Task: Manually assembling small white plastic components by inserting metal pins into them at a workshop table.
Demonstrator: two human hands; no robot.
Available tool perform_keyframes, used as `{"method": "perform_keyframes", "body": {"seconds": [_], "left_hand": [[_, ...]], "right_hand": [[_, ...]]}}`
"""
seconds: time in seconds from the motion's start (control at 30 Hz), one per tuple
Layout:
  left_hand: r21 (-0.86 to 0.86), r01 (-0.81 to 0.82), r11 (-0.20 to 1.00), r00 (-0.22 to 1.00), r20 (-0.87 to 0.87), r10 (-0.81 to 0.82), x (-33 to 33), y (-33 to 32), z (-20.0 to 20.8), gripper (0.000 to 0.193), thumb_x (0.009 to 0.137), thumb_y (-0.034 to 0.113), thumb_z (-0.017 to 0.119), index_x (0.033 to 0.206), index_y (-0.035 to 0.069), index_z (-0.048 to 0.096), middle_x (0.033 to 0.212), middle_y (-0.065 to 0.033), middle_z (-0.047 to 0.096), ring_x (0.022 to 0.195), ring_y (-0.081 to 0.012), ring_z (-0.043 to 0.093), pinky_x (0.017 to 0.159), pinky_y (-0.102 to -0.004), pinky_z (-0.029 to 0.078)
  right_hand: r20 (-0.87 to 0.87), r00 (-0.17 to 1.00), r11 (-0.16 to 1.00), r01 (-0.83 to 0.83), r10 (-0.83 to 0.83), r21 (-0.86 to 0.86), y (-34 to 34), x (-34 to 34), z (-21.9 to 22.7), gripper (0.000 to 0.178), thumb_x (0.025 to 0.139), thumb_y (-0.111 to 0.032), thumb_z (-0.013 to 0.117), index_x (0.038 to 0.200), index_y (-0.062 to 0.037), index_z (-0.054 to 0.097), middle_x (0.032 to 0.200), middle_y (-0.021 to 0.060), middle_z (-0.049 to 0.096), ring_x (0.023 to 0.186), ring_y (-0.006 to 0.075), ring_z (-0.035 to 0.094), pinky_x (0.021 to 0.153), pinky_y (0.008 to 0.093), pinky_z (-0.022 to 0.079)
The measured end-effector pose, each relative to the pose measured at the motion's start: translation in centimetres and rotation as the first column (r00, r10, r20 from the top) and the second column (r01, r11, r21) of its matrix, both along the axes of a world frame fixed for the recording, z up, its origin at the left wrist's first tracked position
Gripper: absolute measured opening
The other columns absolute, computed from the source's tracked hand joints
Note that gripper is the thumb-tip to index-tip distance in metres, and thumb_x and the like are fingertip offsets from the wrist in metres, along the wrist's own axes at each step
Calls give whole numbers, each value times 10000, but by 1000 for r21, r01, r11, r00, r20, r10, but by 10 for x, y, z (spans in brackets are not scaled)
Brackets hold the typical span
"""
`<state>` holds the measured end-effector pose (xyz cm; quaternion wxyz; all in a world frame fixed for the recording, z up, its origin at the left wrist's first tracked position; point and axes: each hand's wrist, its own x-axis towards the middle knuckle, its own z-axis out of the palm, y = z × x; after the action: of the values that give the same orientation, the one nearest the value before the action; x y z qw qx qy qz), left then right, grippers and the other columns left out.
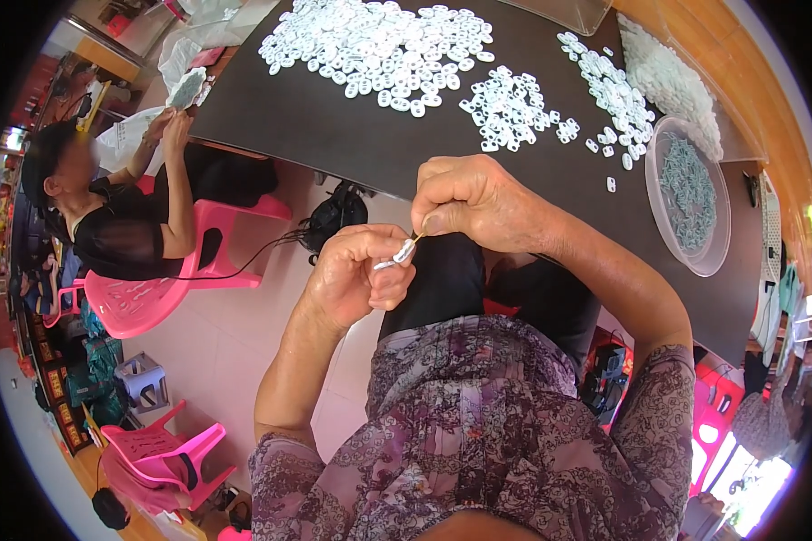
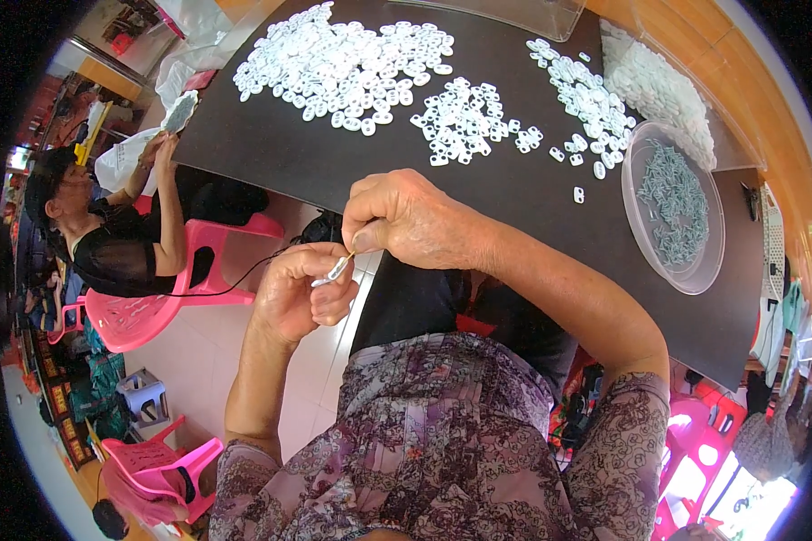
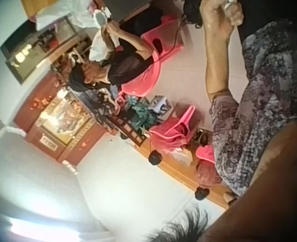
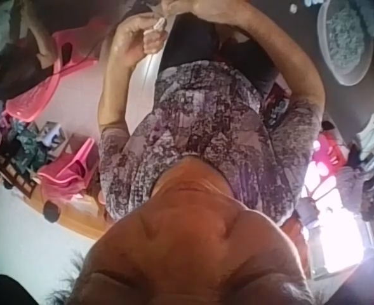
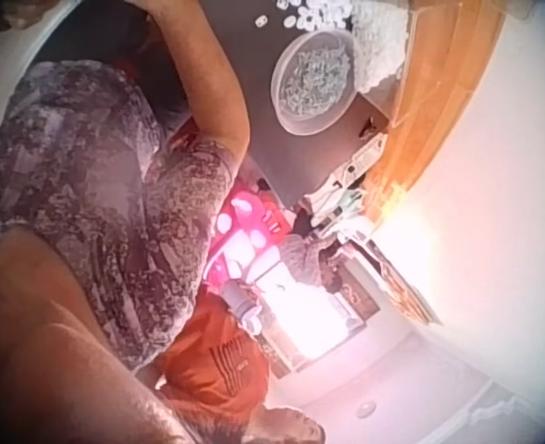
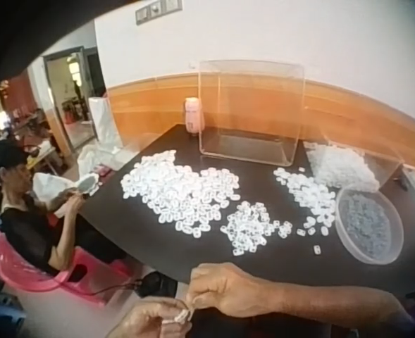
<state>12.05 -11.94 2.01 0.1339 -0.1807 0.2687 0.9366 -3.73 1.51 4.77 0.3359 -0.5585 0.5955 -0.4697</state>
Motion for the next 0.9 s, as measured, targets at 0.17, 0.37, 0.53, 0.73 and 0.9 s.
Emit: {"method": "perform_keyframes", "body": {"seconds": [0.17,0.37,0.53,0.73,0.9], "left_hand": [[-50,-33,998,999,11,34,-1,1,-1,162,827,77,478,696,-13,505,493,-45,388,399,-125,314,370,-261,228],[18,27,999,998,-59,-25,0,0,-5,144,801,82,472,694,-9,504,482,-35,359,397,-124,306,370,-260,218],[52,54,997,996,-75,-50,0,1,-6,147,801,89,475,695,-8,503,483,-31,353,395,-124,302,370,-260,217],[-65,-39,997,999,-8,39,0,6,-1,142,817,81,491,715,-14,511,500,-38,373,406,-119,315,376,-258,236],[-127,-120,985,989,72,130,0,8,0,116,822,51,498,737,-25,522,517,-35,382,429,-105,332,382,-245,236]], "right_hand": [[-22,1000,1000,11,-11,7,1,0,0,41,732,-37,599,756,-11,619,714,41,522,711,161,526,665,282,427],[18,999,999,-29,29,32,0,1,2,38,731,-19,601,760,-7,623,717,42,522,714,156,528,672,278,425],[173,982,995,-91,82,46,0,0,2,49,725,-1,615,771,-7,633,727,42,530,715,149,531,674,270,425],[-106,994,999,-10,5,-39,3,0,-3,41,746,-45,601,768,-11,609,721,51,510,725,179,520,675,294,421],[-140,990,998,-1,-8,-64,3,0,-9,49,754,-65,594,763,-17,598,713,52,499,724,191,506,671,299,416]]}}
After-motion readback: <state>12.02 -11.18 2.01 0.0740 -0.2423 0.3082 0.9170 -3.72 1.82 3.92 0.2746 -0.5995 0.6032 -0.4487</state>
